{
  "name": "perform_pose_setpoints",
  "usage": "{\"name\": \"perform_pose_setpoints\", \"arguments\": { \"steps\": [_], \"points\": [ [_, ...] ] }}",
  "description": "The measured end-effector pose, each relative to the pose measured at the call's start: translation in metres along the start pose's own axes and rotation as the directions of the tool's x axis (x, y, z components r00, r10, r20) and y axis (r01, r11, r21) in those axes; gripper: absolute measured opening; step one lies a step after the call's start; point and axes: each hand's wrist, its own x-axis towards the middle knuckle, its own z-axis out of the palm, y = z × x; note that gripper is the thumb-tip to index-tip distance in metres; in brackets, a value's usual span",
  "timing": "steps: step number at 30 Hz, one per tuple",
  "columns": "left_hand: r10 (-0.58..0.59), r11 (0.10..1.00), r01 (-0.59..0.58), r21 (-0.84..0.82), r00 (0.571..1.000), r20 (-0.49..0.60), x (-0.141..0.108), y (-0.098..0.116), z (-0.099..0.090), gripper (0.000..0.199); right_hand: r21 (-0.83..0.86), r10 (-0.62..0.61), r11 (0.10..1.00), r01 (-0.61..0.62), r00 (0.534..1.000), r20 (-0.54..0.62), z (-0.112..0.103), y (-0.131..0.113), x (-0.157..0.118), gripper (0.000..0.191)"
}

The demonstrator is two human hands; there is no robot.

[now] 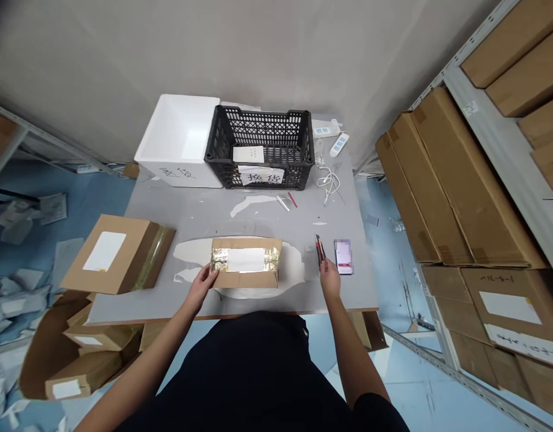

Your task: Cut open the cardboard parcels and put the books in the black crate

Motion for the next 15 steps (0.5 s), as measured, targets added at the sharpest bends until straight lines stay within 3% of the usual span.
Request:
{"name": "perform_pose_setpoints", "arguments": {
  "steps": [4,8,11,15],
  "points": [
    [0.002,1.0,-0.001,0.023,0.999,-0.034,0.0,0.001,0.002,0.06,-0.067,0.006,0.998,-0.004,1.0,0.022,0.02,0.005,0.027,0.043],
    [0.014,0.999,-0.011,0.037,0.996,-0.084,-0.007,-0.005,0.004,0.06,-0.105,0.09,0.99,-0.092,0.996,-0.026,0.038,0.008,0.042,0.051],
    [0.016,0.999,-0.011,0.049,0.995,-0.103,-0.015,-0.012,0.004,0.062,-0.079,0.15,0.985,-0.153,0.988,-0.044,0.04,0.01,0.049,0.049],
    [0.019,1.0,-0.017,0.013,0.995,-0.101,-0.021,-0.015,0.005,0.061,0.061,0.153,0.986,-0.154,0.988,0.023,0.032,-0.001,0.053,0.039]
  ]
}}
